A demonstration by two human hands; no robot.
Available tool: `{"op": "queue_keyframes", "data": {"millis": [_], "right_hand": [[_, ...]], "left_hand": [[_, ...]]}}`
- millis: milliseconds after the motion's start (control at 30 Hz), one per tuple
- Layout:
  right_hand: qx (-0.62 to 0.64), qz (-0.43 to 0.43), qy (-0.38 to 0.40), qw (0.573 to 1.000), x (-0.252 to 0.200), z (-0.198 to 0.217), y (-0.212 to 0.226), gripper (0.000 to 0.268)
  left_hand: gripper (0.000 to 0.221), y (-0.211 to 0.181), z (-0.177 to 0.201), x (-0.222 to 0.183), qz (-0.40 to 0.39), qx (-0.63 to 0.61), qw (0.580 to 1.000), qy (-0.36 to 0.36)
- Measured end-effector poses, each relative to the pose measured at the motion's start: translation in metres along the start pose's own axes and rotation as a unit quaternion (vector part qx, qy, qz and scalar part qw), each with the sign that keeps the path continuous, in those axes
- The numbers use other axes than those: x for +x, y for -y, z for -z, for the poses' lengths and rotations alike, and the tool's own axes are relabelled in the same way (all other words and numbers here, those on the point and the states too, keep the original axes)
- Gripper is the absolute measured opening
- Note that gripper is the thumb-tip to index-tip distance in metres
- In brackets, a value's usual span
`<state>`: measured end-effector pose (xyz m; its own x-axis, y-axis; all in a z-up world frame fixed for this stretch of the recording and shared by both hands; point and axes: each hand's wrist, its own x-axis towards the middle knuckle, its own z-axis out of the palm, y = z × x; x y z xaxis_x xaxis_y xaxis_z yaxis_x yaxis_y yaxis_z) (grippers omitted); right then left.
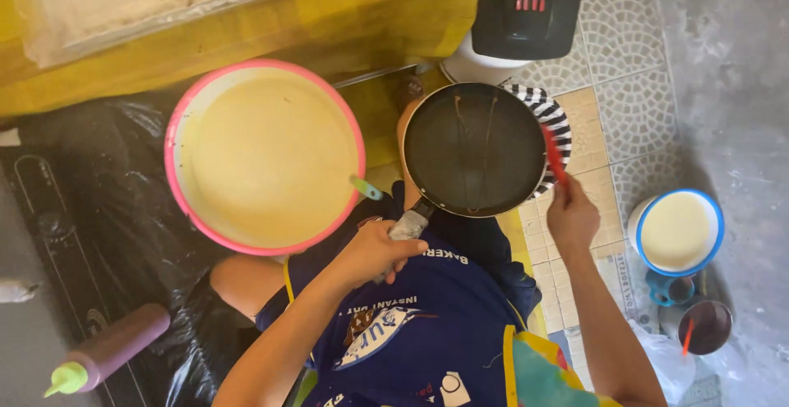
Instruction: Preparing crepes by pouring batter into pans, rotating them to spread it, and adding chocolate sauce.
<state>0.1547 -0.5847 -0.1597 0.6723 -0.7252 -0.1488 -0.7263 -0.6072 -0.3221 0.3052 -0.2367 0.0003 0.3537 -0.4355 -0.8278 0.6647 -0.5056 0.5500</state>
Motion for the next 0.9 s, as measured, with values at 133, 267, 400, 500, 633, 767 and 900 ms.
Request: {"op": "queue_keyframes", "data": {"millis": [133,267,400,500,633,767,900], "right_hand": [[0.062,0.037,-0.071,0.995,0.028,-0.001,-0.006,0.027],[0.035,0.104,0.028,0.994,0.076,-0.019,0.044,0.031],[0.082,0.268,0.102,0.955,0.093,-0.022,0.236,0.039],[0.13,0.448,0.219,0.857,0.08,-0.063,0.411,0.061],[0.068,0.527,0.306,0.79,-0.003,-0.144,0.604,0.068],[0.035,0.604,0.251,0.755,-0.05,-0.241,0.73,0.082],[0.083,0.705,0.108,0.696,-0.093,-0.179,0.779,0.066]], "left_hand": [[0.031,0.032,0.018,0.006,-0.038,-0.069,0.996,0.029],[0.035,0.069,0.054,-0.018,-0.093,-0.224,0.965,0.095],[0.031,0.114,0.084,-0.065,-0.109,-0.326,0.938,-0.049],[0.032,0.14,0.105,-0.107,-0.015,-0.266,0.926,-0.268],[0.026,0.157,0.115,-0.133,0.091,-0.36,0.857,-0.358],[0.027,0.177,0.105,-0.13,0.162,-0.377,0.837,-0.361],[0.028,0.173,0.111,-0.13,0.156,-0.349,0.85,-0.363]]}}
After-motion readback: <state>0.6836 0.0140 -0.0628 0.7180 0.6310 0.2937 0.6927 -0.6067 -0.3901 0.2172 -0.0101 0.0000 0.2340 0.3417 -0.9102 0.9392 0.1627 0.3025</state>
